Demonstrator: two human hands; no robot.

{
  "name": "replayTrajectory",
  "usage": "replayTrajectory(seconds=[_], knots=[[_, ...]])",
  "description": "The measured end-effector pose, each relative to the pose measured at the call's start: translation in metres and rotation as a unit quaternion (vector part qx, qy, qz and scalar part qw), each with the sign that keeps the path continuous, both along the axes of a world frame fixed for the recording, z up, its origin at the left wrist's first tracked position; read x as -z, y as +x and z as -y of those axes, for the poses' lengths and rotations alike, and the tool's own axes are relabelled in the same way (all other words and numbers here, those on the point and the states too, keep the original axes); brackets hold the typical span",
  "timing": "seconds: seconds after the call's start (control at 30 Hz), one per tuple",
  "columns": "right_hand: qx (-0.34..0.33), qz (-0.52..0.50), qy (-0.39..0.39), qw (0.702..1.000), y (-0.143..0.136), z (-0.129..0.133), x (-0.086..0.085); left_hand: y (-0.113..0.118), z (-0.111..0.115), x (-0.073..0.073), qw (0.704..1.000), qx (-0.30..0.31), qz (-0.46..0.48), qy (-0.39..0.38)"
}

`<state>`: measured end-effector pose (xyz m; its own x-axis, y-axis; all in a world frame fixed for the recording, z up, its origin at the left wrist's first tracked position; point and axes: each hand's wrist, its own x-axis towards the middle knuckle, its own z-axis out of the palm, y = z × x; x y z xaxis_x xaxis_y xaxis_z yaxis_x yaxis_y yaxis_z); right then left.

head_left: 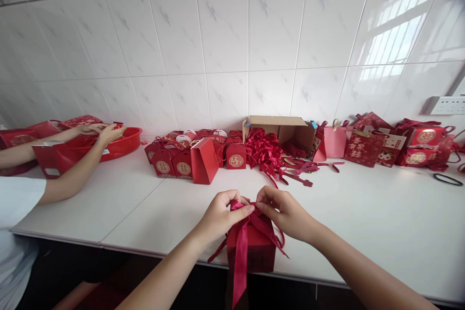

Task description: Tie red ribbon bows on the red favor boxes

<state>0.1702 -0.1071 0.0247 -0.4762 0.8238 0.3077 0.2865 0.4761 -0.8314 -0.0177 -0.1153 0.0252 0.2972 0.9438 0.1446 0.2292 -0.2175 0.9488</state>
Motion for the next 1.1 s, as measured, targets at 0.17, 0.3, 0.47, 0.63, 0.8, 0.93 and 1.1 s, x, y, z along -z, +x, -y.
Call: replayTrajectory(seconds=[0.17, 0.3, 0.47, 0.63, 0.8, 0.93, 1.1], knots=[[-0.013, -0.015, -0.022, 1.000, 0.004, -0.004, 0.005, 0.001, 0.000, 0.002, 0.999, -0.006, 0.034, -0.010], [-0.013, -0.050, -0.041, 0.998, 0.008, -0.009, 0.011, 0.001, -0.001, 0.002, 0.999, 0.004, 0.050, -0.012], [-0.006, -0.074, -0.061, 0.995, 0.013, -0.012, 0.014, 0.001, -0.001, 0.003, 0.999, 0.026, 0.042, -0.003], [0.006, -0.083, -0.060, 0.995, 0.014, -0.010, 0.012, -0.003, 0.002, 0.000, 0.999, 0.036, 0.020, -0.004], [0.028, -0.023, -0.095, 0.995, 0.018, -0.006, 0.010, -0.003, 0.004, 0.000, 0.999, 0.013, 0.034, -0.027], [0.017, 0.017, -0.066, 0.998, 0.019, -0.005, 0.012, 0.002, 0.005, 0.000, 1.000, -0.023, 0.006, -0.010], [0.020, -0.004, -0.049, 0.999, 0.016, -0.005, 0.011, 0.004, 0.005, -0.001, 1.000, -0.020, -0.004, -0.012]])
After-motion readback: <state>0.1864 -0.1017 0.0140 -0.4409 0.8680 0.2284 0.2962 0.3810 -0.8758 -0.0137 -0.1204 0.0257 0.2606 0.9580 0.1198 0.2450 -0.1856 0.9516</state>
